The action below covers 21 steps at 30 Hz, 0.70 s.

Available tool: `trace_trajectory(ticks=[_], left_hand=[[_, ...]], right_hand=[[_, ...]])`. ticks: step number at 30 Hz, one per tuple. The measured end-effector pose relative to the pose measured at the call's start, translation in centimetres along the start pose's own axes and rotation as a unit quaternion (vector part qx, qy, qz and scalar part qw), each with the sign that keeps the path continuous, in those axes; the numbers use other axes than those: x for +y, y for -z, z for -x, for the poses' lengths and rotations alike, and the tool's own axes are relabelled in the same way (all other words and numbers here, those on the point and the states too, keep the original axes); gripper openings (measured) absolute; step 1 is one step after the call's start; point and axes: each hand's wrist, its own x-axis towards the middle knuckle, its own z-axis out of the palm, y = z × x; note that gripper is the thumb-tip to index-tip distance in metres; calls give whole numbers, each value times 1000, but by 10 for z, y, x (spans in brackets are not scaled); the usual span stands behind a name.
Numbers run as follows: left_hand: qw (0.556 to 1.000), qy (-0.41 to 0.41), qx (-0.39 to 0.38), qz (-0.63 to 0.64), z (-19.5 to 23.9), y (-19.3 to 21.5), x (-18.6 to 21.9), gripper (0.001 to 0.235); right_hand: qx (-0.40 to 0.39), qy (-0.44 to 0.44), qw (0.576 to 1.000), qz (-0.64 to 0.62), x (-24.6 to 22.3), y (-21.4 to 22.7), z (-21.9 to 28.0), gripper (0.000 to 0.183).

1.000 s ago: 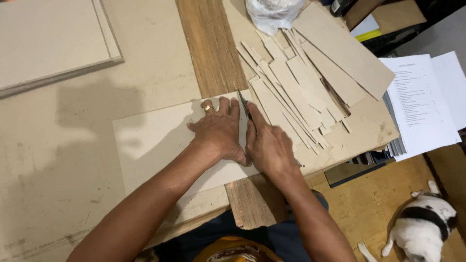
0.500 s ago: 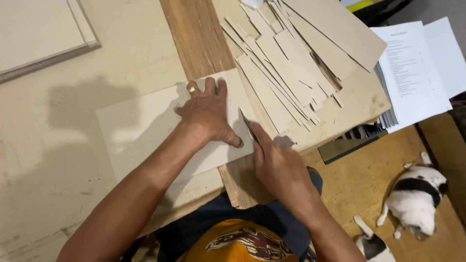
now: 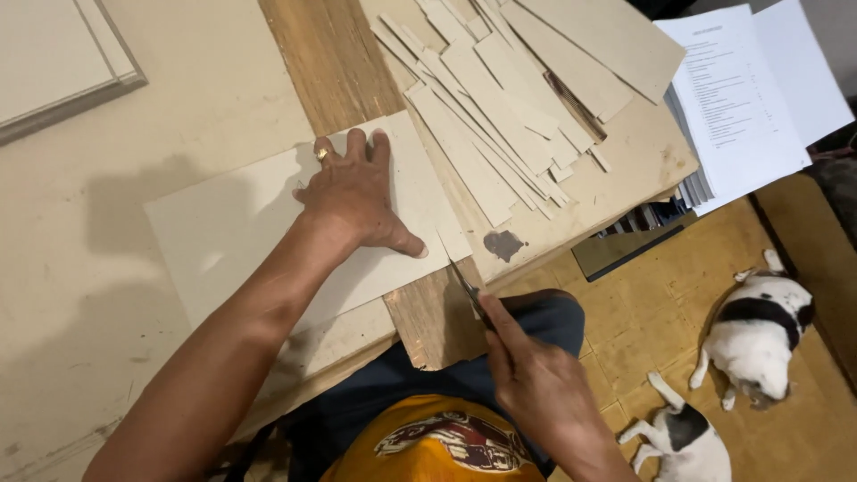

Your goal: Cutting cardboard sheets into thin strips using a utility knife and a wooden straight edge as a guide.

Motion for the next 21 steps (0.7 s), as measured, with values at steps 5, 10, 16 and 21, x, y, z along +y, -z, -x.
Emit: trace_trajectory(ticks=[5, 10, 16, 21], left_hand=[[1000, -8, -2, 6, 5, 3, 0, 150], [1000, -20, -1, 18, 9, 5, -4, 148], [993, -104, 61, 3, -5, -1, -7, 142], [993, -105, 56, -6, -8, -2, -6, 144]], right_hand=[[119, 57, 985, -112, -5, 24, -19, 53], [179, 159, 960, -142, -34, 22, -92, 52], [133, 112, 971, -163, -75, 40, -140, 49], [93, 99, 979, -150, -83, 41, -151, 51]])
